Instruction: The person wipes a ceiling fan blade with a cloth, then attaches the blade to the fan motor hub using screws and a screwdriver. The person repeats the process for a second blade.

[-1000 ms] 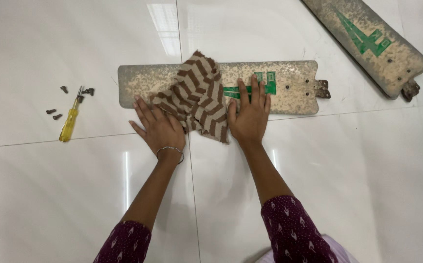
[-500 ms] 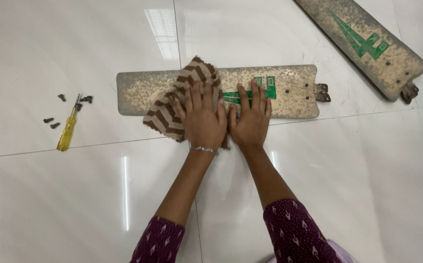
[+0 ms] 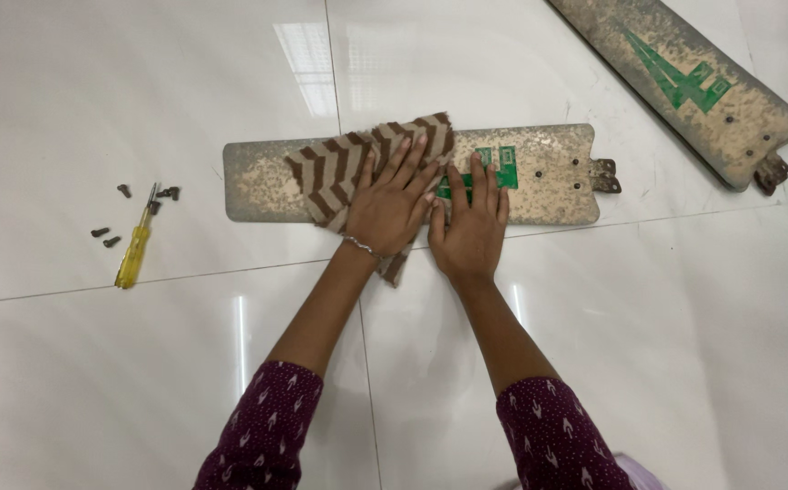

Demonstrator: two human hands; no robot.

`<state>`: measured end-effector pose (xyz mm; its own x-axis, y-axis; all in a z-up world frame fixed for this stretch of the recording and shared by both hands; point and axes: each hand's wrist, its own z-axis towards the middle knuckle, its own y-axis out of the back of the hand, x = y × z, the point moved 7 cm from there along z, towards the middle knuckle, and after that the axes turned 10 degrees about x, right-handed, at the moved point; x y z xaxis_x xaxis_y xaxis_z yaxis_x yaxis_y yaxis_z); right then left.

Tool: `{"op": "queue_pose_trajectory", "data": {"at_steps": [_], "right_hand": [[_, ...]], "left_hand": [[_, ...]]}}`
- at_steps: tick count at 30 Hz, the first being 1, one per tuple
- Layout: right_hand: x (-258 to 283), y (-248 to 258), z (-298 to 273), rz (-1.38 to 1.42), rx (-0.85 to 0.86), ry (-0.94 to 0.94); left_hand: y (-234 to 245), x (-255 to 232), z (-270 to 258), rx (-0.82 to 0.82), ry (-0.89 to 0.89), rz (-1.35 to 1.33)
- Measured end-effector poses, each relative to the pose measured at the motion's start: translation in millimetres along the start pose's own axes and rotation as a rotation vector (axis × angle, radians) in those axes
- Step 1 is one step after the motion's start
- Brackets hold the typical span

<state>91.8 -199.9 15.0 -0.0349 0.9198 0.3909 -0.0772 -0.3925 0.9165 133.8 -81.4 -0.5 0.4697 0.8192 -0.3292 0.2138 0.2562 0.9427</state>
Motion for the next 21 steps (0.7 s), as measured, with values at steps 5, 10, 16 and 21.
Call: {"op": "queue_pose_trajectory", "data": {"at_steps": [5, 10, 16, 21], "right_hand": [[2, 2, -1, -0.011, -0.016, 0.016], [0, 0, 0, -0.006, -0.003, -0.002], [-2, -3, 0, -0.011, -0.001, 0.005], [-1, -3, 1, -0.012, 0.006, 0.003]], "left_hand": [[6, 40, -16, -0.004, 0.011, 0.009], [28, 121, -46, 0.048, 0.191, 0.044], [39, 161, -71, -0.109, 0.416, 0.022], [34, 146, -62, -0.177, 0.453, 0.042]]}}
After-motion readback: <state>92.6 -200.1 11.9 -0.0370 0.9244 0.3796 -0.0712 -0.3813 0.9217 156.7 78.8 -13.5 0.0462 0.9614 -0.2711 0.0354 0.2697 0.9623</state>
